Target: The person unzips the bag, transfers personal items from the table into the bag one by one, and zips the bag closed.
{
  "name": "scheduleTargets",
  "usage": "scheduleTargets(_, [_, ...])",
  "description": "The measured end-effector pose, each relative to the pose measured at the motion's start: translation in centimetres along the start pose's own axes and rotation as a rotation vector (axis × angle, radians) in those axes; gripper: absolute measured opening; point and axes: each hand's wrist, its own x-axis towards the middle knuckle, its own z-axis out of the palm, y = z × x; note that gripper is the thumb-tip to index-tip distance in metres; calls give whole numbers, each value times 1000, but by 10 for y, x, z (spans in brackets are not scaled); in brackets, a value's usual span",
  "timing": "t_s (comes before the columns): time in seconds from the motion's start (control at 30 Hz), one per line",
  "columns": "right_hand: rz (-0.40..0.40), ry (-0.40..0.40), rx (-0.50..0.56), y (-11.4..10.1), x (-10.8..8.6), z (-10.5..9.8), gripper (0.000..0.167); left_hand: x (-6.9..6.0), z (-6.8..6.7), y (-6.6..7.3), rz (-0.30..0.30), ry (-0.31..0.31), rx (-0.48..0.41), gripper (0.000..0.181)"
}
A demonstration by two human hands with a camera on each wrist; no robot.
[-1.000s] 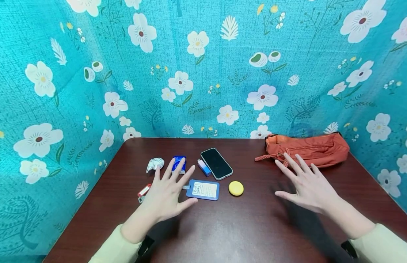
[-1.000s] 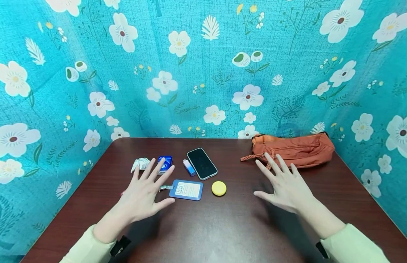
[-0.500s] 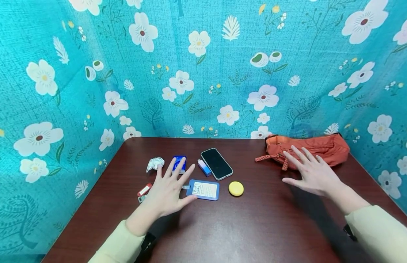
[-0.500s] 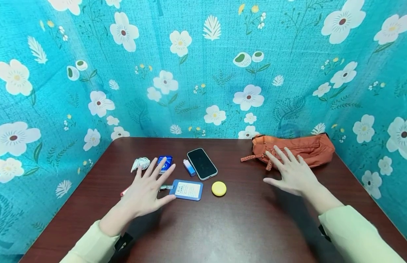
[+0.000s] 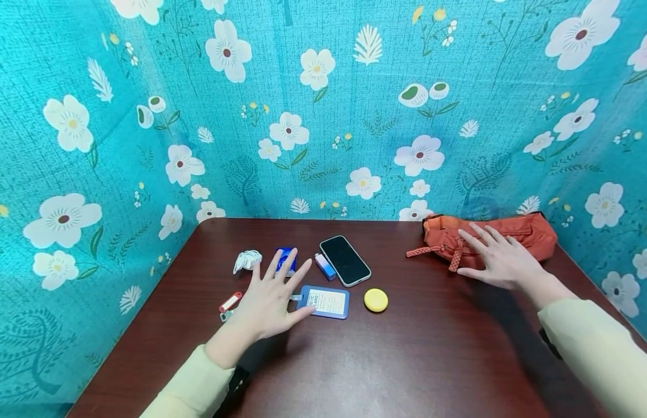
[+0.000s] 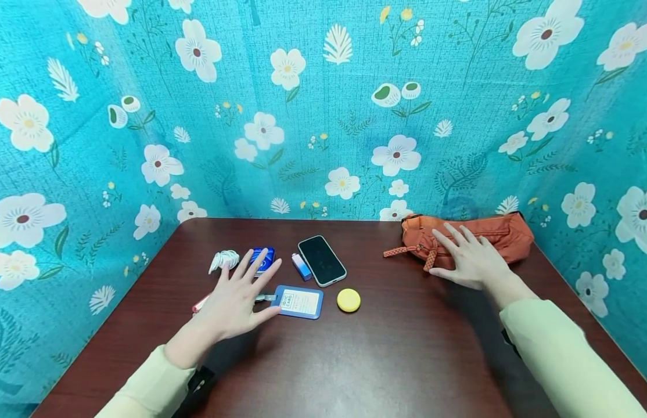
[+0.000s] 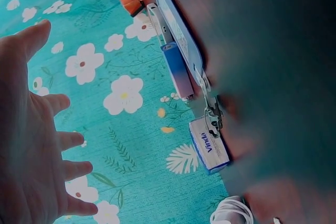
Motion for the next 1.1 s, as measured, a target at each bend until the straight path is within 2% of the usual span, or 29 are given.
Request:
scheduleTargets(0.33, [36,-56,47,21,11,8,96,13,6,5,17,-36,-31,91])
scheduleTargets(0.6, [44,-77,59,29,15,16,99,23,12,15,40,-74,-34,88])
scheduleTargets(0.97, [52,-115,55,38,24,20,100,27,20,26,75,-102,-29,85])
scheduleTargets(1.1, [28,-99,47,38,30,20,91,26,19,28,74,-113,-45,85])
